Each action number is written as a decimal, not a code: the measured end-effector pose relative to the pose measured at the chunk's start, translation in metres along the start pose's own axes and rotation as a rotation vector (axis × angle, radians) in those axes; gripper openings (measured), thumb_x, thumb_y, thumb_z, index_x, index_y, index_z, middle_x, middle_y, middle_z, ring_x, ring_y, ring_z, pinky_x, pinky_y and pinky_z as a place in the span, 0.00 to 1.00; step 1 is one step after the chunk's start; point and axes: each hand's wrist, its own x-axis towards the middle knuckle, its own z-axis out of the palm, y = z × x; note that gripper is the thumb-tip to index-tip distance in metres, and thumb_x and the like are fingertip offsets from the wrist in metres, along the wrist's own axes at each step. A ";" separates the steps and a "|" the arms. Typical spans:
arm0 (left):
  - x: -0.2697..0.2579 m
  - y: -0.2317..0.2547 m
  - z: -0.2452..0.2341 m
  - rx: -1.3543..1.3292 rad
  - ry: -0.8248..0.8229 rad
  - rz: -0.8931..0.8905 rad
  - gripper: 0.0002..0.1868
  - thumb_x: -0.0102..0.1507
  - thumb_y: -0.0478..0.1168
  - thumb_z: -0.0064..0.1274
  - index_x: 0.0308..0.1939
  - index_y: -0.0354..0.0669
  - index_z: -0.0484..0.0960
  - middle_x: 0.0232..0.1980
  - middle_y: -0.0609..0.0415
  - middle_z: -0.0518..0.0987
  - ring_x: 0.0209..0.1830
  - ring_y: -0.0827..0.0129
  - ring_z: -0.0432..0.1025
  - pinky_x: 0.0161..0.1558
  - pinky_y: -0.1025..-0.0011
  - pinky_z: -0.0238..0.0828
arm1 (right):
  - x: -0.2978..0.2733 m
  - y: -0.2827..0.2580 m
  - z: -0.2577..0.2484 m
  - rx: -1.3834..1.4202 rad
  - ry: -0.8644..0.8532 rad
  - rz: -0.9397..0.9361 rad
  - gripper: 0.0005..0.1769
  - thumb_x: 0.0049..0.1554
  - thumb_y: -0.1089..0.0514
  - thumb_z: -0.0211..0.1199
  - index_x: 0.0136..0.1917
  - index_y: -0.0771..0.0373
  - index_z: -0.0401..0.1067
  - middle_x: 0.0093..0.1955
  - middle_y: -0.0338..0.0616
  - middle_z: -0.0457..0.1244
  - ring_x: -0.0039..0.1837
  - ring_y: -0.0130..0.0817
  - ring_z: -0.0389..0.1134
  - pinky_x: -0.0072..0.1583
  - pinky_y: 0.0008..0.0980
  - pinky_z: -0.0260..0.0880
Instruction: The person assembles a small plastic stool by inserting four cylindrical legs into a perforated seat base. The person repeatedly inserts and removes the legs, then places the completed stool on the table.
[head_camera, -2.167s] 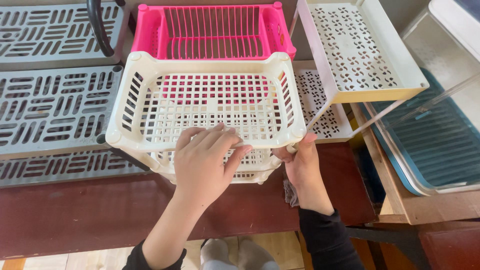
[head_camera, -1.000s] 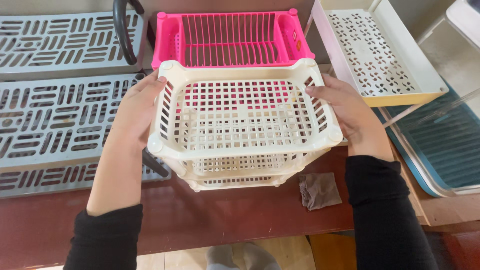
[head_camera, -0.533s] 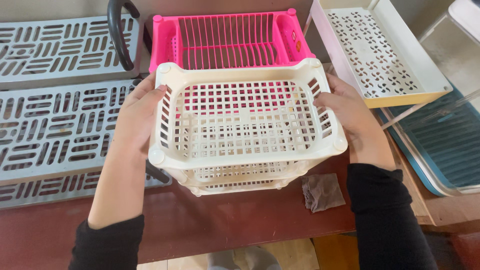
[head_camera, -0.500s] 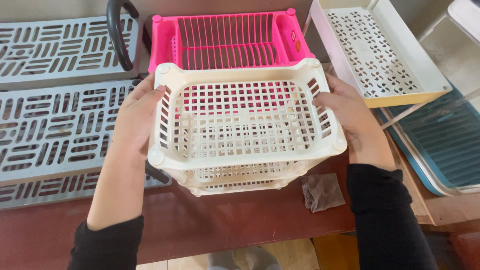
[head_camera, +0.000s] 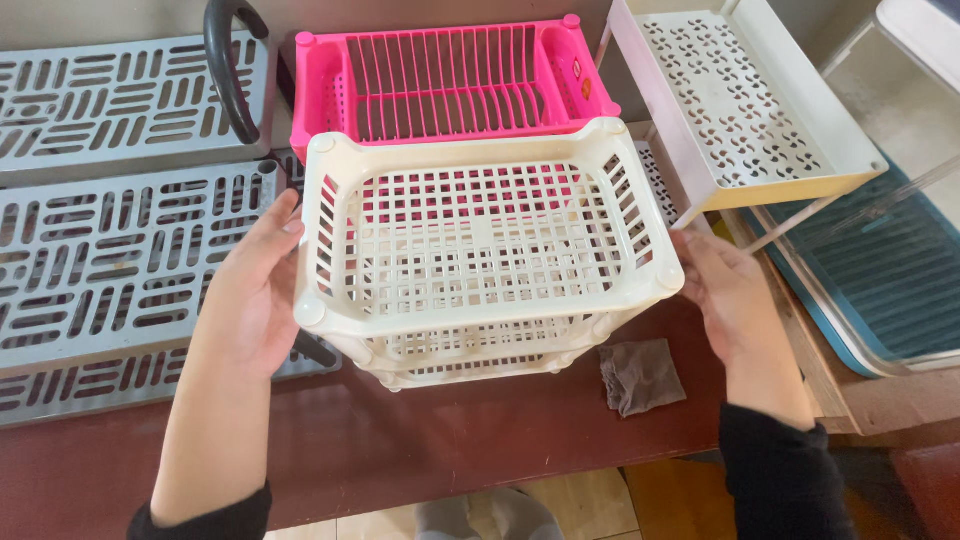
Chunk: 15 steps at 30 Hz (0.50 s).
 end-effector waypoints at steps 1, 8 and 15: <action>-0.006 -0.002 -0.003 -0.007 0.005 -0.020 0.30 0.68 0.40 0.42 0.75 0.37 0.58 0.65 0.51 0.75 0.65 0.69 0.71 0.65 0.64 0.66 | -0.003 0.018 -0.010 -0.021 0.050 0.044 0.20 0.66 0.53 0.52 0.61 0.69 0.74 0.54 0.47 0.68 0.50 0.33 0.69 0.55 0.36 0.73; -0.023 -0.010 -0.007 -0.071 -0.185 -0.030 0.33 0.67 0.41 0.42 0.77 0.36 0.60 0.68 0.50 0.74 0.67 0.67 0.70 0.64 0.61 0.66 | -0.043 0.188 -0.022 -1.119 -0.020 0.244 0.28 0.51 0.51 0.70 0.66 0.44 0.72 0.70 0.49 0.59 0.67 0.49 0.62 0.66 0.51 0.67; -0.022 -0.008 -0.003 -0.058 -0.201 -0.018 0.32 0.68 0.40 0.42 0.76 0.35 0.61 0.68 0.49 0.75 0.66 0.66 0.70 0.65 0.62 0.67 | -0.110 0.248 0.020 -1.403 -0.181 0.163 0.27 0.51 0.53 0.69 0.64 0.42 0.69 0.73 0.47 0.53 0.73 0.56 0.56 0.60 0.48 0.74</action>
